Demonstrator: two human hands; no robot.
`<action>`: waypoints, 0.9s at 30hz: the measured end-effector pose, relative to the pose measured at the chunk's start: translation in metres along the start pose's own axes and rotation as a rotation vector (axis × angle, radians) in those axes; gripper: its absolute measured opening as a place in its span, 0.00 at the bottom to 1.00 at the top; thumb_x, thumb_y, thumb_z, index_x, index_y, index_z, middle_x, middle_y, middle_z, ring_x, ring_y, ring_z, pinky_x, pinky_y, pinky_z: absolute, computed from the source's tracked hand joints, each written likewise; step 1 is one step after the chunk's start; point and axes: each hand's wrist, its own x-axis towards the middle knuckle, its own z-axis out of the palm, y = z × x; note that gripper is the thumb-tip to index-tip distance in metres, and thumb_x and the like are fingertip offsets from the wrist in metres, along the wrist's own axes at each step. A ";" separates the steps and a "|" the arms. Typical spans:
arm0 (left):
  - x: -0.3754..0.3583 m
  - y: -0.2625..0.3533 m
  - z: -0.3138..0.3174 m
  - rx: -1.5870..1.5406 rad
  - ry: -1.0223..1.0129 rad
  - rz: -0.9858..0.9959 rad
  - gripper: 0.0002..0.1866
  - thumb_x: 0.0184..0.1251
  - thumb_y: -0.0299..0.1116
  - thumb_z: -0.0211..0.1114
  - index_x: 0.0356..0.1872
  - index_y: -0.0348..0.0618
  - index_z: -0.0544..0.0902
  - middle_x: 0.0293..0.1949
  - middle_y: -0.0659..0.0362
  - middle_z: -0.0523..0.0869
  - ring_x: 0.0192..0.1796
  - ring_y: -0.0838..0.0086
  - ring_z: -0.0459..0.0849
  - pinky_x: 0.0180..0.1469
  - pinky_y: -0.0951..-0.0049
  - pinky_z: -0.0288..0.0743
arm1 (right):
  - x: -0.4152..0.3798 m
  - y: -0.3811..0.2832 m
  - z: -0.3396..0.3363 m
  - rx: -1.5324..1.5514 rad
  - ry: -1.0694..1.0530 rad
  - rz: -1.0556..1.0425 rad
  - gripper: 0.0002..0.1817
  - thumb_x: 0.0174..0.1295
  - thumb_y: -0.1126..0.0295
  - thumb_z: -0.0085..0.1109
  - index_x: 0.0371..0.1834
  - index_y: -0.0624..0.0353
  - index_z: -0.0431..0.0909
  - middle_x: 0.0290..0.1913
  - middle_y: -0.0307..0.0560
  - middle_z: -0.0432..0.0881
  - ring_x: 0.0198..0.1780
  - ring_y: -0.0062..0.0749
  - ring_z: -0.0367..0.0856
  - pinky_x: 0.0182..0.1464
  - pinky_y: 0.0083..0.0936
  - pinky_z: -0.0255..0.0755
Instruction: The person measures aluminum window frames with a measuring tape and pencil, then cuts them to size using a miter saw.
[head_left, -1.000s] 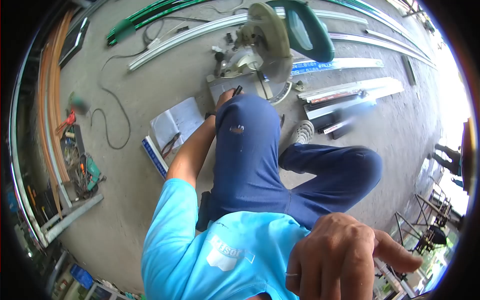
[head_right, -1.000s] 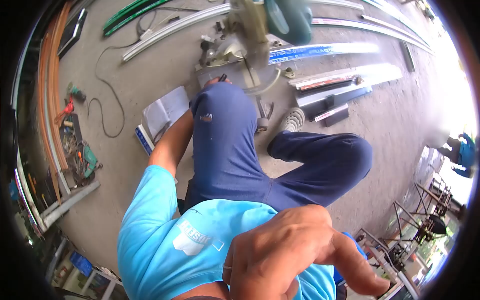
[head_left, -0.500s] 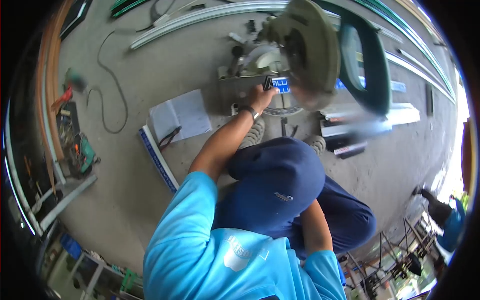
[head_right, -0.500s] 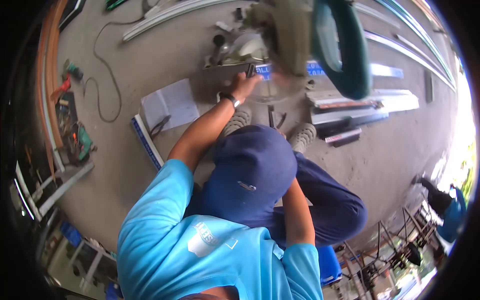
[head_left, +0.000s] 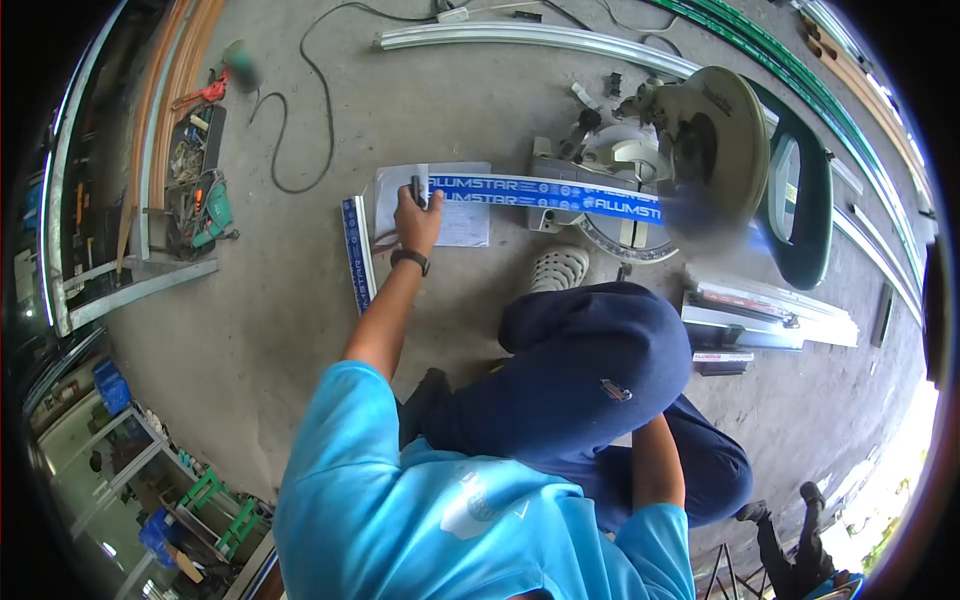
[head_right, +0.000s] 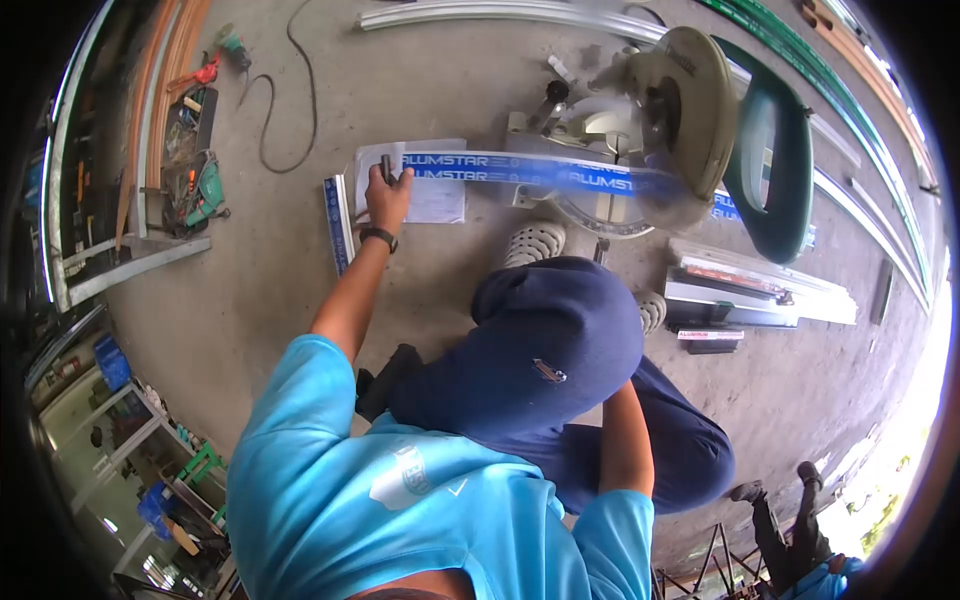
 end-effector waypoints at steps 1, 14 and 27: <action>-0.017 0.018 -0.004 -0.152 -0.184 0.008 0.17 0.68 0.45 0.74 0.38 0.38 0.89 0.33 0.57 0.91 0.36 0.72 0.87 0.40 0.65 0.79 | 0.003 -0.005 -0.003 0.012 0.006 -0.018 0.21 0.67 0.60 0.68 0.58 0.56 0.76 0.53 0.55 0.84 0.53 0.49 0.84 0.56 0.39 0.78; -0.102 0.098 0.058 -0.598 -1.294 -0.314 0.12 0.64 0.33 0.77 0.45 0.43 0.86 0.38 0.64 0.86 0.39 0.79 0.81 0.41 0.73 0.74 | 0.063 -0.063 -0.034 0.119 0.016 -0.236 0.24 0.65 0.59 0.70 0.61 0.55 0.76 0.56 0.56 0.83 0.56 0.51 0.83 0.57 0.42 0.78; 0.060 -0.046 -0.004 -0.031 -0.377 -0.249 0.19 0.64 0.43 0.78 0.42 0.36 0.88 0.37 0.55 0.90 0.42 0.67 0.86 0.45 0.62 0.79 | 0.134 0.047 -0.187 -0.283 0.109 -0.093 0.26 0.64 0.80 0.52 0.66 0.51 0.80 0.73 0.62 0.68 0.74 0.60 0.69 0.75 0.49 0.66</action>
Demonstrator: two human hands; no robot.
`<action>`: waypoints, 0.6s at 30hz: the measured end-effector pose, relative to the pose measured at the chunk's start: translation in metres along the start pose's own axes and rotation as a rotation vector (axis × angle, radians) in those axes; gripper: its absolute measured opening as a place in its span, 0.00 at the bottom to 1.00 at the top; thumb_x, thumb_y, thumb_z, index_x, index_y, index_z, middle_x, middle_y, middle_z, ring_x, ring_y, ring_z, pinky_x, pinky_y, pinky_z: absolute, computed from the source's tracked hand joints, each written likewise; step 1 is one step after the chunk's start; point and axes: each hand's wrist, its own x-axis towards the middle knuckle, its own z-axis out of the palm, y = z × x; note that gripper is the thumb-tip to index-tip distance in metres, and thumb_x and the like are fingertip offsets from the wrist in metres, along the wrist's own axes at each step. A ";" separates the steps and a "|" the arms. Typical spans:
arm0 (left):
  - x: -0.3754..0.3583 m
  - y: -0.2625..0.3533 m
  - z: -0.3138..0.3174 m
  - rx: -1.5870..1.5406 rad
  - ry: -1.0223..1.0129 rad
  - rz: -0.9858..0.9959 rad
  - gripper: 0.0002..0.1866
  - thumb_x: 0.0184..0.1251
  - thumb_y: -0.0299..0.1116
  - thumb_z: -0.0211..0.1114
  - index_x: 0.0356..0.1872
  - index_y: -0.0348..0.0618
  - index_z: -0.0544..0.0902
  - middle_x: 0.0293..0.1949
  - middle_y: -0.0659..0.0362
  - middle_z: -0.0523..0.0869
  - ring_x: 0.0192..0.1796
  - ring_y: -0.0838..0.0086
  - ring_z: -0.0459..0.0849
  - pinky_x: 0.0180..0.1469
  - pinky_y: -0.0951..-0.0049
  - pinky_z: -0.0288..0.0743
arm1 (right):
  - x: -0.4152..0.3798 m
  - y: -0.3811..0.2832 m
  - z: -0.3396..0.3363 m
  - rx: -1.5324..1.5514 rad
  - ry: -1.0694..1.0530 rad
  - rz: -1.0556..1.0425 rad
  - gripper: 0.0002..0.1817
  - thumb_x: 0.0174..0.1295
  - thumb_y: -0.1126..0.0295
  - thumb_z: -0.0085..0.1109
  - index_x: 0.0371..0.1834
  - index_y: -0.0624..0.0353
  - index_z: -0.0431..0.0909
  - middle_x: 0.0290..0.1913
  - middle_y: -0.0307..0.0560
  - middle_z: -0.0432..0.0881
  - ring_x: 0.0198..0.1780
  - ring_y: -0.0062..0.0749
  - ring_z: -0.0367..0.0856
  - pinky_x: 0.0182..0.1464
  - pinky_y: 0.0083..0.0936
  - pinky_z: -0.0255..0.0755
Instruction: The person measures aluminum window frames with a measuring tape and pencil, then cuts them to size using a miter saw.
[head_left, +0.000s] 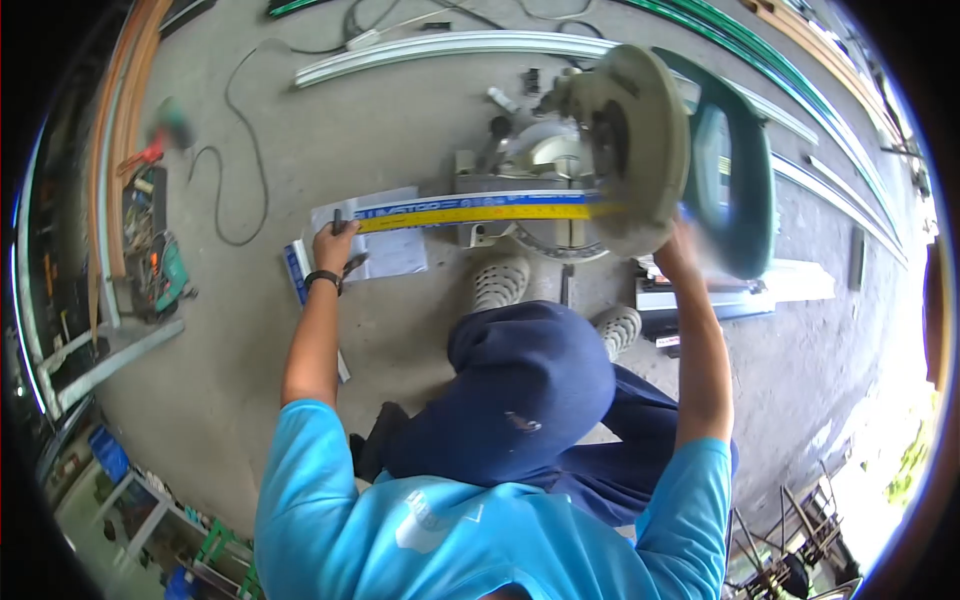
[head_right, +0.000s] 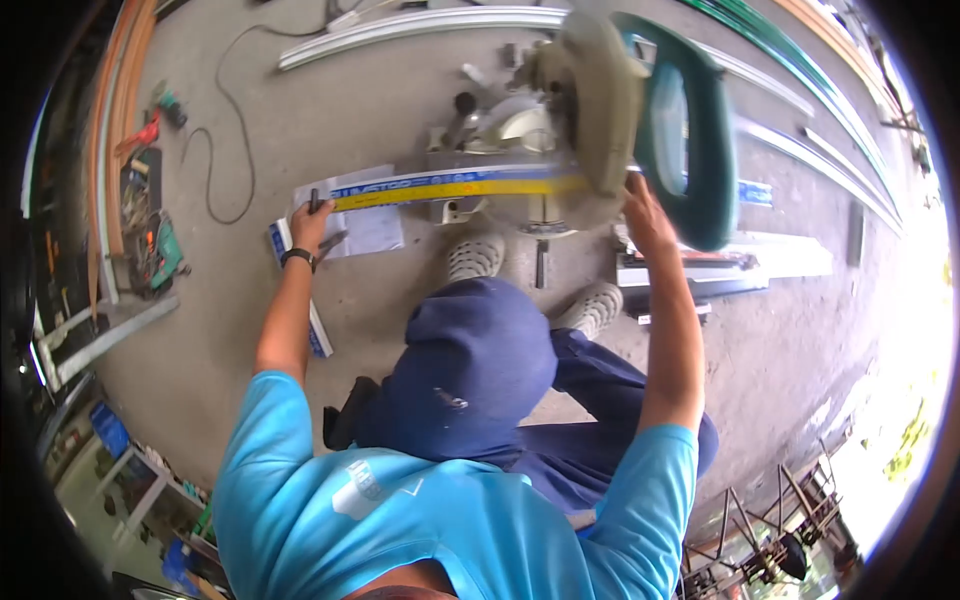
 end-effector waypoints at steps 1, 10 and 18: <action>-0.001 0.007 0.009 0.345 0.242 0.228 0.21 0.61 0.41 0.79 0.47 0.34 0.86 0.41 0.49 0.89 0.46 0.57 0.86 0.50 0.60 0.79 | 0.017 0.045 0.037 -0.010 0.254 -0.228 0.24 0.65 0.66 0.61 0.66 0.55 0.79 0.69 0.61 0.76 0.67 0.62 0.76 0.63 0.50 0.76; -0.068 0.131 0.110 0.581 -0.315 0.764 0.36 0.55 0.39 0.80 0.65 0.47 0.76 0.61 0.50 0.81 0.54 0.48 0.86 0.53 0.52 0.83 | 0.028 0.011 0.014 0.063 0.218 -0.280 0.24 0.64 0.57 0.66 0.61 0.55 0.83 0.62 0.57 0.83 0.65 0.56 0.79 0.64 0.47 0.76; -0.040 0.085 0.053 0.700 -0.342 0.747 0.34 0.55 0.31 0.77 0.65 0.51 0.76 0.63 0.56 0.80 0.52 0.48 0.87 0.52 0.51 0.84 | 0.026 0.041 0.056 -0.111 0.073 -0.297 0.29 0.62 0.72 0.57 0.70 0.54 0.75 0.71 0.54 0.75 0.72 0.56 0.70 0.69 0.51 0.69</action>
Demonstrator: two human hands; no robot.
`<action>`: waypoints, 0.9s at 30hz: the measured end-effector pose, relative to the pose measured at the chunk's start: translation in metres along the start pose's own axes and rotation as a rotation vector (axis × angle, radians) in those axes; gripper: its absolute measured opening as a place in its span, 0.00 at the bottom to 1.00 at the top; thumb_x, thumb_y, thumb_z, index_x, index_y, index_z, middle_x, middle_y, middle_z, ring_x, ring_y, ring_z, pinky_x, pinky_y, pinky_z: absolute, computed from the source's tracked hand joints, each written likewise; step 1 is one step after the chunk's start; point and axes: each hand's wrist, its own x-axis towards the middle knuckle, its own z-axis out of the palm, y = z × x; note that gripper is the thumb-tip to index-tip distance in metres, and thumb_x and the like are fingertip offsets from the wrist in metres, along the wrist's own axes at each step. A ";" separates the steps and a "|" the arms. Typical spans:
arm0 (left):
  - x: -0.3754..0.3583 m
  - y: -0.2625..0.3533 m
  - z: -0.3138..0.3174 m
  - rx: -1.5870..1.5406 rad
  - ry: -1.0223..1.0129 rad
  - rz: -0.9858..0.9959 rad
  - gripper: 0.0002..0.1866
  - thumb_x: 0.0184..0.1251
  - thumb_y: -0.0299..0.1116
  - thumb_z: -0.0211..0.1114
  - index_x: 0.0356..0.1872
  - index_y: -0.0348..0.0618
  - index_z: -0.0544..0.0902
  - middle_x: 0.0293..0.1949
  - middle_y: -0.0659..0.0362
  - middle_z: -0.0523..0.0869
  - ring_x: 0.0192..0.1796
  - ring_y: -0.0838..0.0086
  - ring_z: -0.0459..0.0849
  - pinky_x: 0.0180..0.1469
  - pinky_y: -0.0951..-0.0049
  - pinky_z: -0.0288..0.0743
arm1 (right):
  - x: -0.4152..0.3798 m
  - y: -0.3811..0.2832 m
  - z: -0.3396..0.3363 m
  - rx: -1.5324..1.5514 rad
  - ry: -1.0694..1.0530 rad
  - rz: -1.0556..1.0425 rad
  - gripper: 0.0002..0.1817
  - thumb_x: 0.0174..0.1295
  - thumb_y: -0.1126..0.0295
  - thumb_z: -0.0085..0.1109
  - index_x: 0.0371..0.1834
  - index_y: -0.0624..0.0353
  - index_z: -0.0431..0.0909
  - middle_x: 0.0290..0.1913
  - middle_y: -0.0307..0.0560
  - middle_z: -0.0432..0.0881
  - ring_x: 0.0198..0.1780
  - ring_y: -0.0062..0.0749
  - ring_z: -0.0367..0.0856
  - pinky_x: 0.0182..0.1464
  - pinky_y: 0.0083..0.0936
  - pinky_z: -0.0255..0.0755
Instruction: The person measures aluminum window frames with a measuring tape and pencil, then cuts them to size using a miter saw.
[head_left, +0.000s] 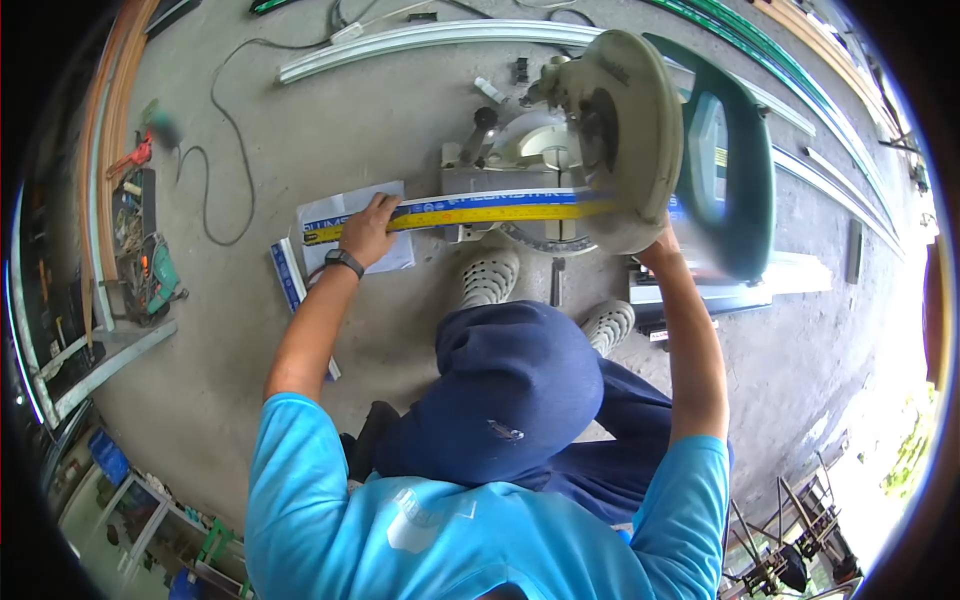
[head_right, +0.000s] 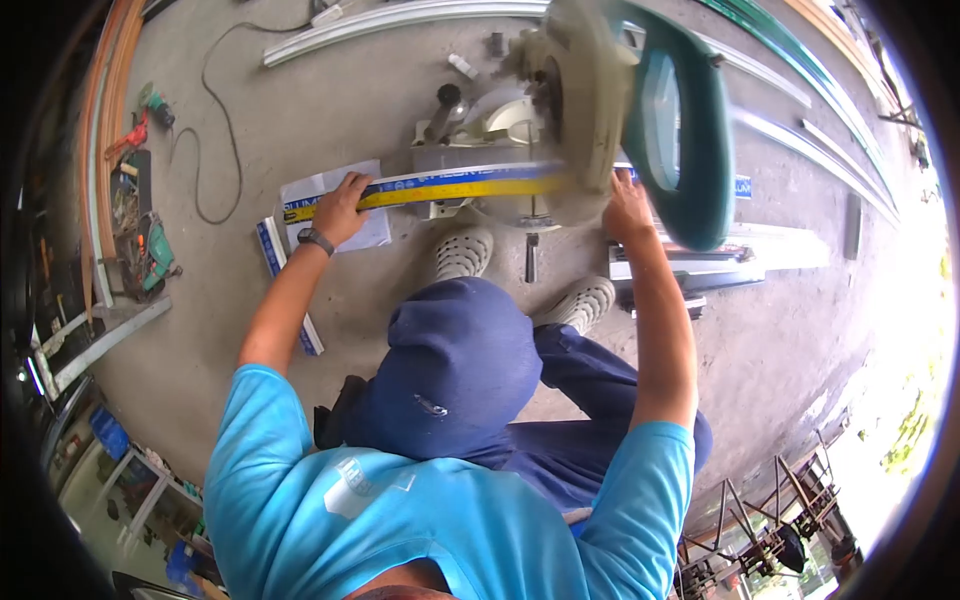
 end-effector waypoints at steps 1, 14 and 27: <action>-0.010 -0.014 -0.006 0.005 0.005 -0.015 0.34 0.54 0.31 0.76 0.65 0.51 0.76 0.63 0.56 0.80 0.52 0.49 0.87 0.53 0.51 0.84 | 0.001 -0.001 0.002 0.020 -0.014 -0.020 0.30 0.65 0.72 0.53 0.74 0.53 0.73 0.74 0.52 0.73 0.74 0.54 0.67 0.70 0.54 0.67; 0.029 0.049 -0.018 -0.751 0.122 -0.186 0.22 0.76 0.51 0.65 0.40 0.37 0.83 0.34 0.56 0.86 0.39 0.71 0.86 0.42 0.69 0.79 | 0.028 -0.021 0.018 -0.152 0.014 -0.120 0.24 0.66 0.60 0.59 0.66 0.46 0.80 0.67 0.49 0.79 0.67 0.50 0.76 0.64 0.55 0.72; 0.067 0.060 0.042 -1.138 -0.082 -0.150 0.12 0.79 0.40 0.65 0.47 0.40 0.82 0.36 0.61 0.90 0.41 0.79 0.89 0.44 0.78 0.83 | 0.017 -0.005 -0.001 -0.092 -0.020 -0.027 0.22 0.64 0.62 0.61 0.62 0.46 0.82 0.63 0.49 0.82 0.64 0.50 0.79 0.61 0.52 0.74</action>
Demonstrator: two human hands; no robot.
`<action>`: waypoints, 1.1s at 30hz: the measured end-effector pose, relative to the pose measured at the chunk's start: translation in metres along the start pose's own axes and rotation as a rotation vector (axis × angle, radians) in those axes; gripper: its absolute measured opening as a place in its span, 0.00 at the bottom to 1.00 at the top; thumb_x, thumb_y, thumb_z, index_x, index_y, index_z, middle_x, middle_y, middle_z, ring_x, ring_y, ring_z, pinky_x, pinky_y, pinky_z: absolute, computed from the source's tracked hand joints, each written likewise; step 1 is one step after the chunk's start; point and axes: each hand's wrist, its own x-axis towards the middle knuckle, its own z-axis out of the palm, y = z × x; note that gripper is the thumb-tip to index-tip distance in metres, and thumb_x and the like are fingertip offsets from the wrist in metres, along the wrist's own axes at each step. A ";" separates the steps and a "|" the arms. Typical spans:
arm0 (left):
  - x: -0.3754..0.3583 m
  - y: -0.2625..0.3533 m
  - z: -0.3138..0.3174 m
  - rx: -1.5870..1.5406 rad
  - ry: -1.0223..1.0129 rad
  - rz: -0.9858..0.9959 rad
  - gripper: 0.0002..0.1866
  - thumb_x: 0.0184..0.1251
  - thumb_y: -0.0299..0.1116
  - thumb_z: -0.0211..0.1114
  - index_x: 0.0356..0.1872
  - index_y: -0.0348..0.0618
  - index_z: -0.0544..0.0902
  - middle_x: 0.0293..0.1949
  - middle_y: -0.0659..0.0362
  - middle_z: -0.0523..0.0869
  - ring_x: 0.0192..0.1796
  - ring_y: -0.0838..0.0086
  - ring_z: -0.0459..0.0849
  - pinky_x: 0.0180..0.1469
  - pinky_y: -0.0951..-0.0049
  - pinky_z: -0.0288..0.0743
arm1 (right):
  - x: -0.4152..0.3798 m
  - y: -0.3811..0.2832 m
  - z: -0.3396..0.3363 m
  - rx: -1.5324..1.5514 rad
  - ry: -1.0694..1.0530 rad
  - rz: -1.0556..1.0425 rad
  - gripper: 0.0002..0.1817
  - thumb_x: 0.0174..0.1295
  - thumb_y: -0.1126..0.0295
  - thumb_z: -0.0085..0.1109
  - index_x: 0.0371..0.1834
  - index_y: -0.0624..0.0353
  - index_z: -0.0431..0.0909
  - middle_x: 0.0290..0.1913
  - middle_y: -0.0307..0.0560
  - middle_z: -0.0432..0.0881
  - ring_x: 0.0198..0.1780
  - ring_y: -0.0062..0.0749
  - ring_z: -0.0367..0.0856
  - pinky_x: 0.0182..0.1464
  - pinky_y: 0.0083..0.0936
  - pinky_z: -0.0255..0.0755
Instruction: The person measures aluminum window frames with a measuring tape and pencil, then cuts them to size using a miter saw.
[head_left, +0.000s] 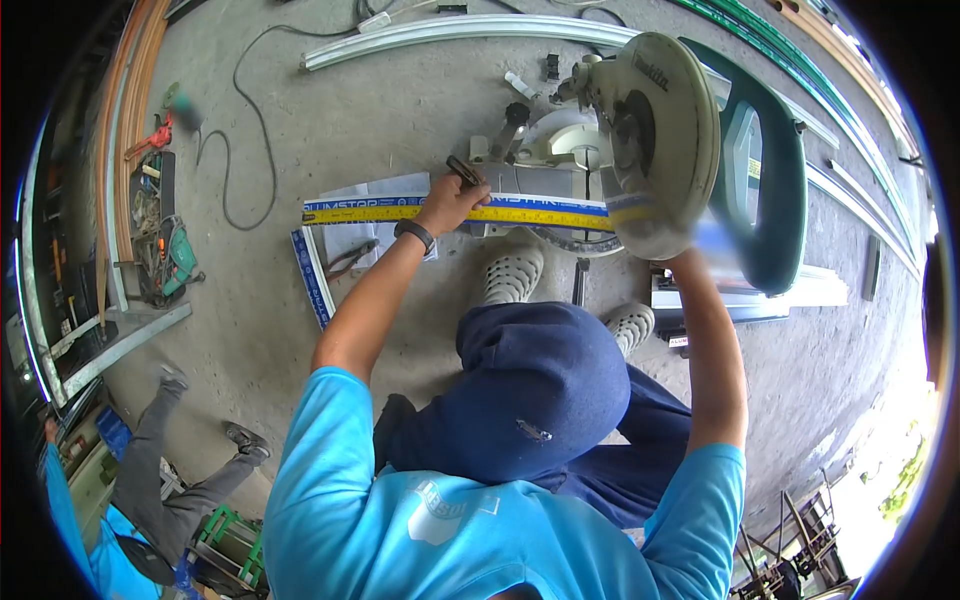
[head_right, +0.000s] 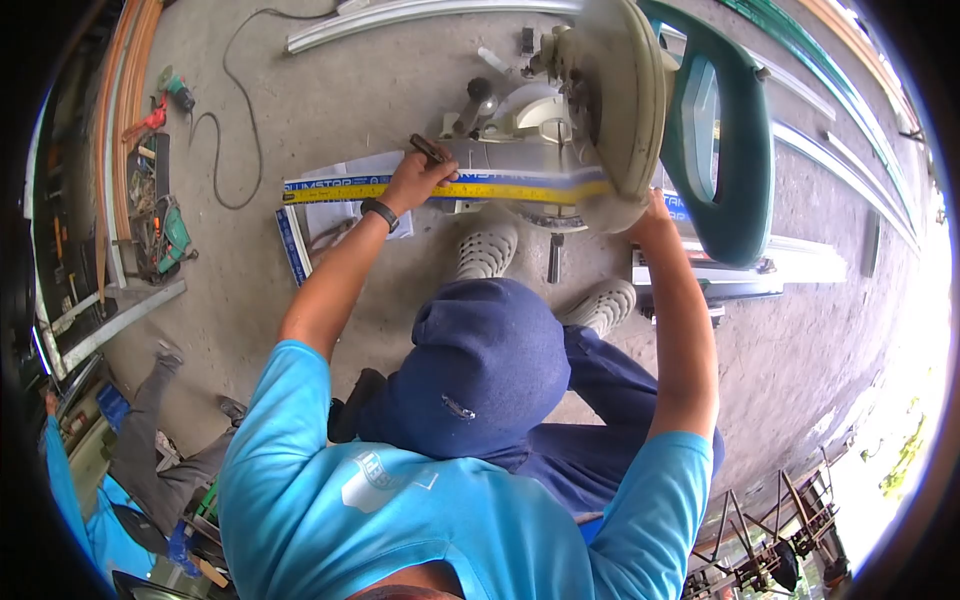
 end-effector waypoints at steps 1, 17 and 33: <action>-0.001 0.000 0.000 0.041 -0.008 0.026 0.12 0.79 0.39 0.65 0.46 0.40 0.82 0.36 0.61 0.90 0.41 0.79 0.89 0.44 0.78 0.83 | 0.000 0.001 -0.002 0.002 0.000 0.007 0.21 0.64 0.62 0.61 0.62 0.46 0.82 0.63 0.49 0.82 0.63 0.50 0.79 0.61 0.52 0.74; -0.004 0.006 0.009 0.250 -0.004 0.126 0.12 0.77 0.37 0.67 0.47 0.38 0.81 0.38 0.58 0.90 0.41 0.76 0.90 0.47 0.74 0.82 | 0.012 -0.004 -0.010 0.035 0.005 0.029 0.19 0.61 0.65 0.63 0.57 0.47 0.84 0.58 0.48 0.84 0.59 0.50 0.82 0.57 0.49 0.77; -0.002 0.003 0.014 0.575 0.092 0.348 0.11 0.76 0.37 0.64 0.44 0.39 0.84 0.36 0.50 0.91 0.42 0.62 0.92 0.46 0.64 0.82 | 0.020 -0.009 -0.010 0.057 -0.018 0.033 0.17 0.59 0.68 0.64 0.53 0.47 0.86 0.53 0.48 0.87 0.54 0.50 0.85 0.54 0.45 0.80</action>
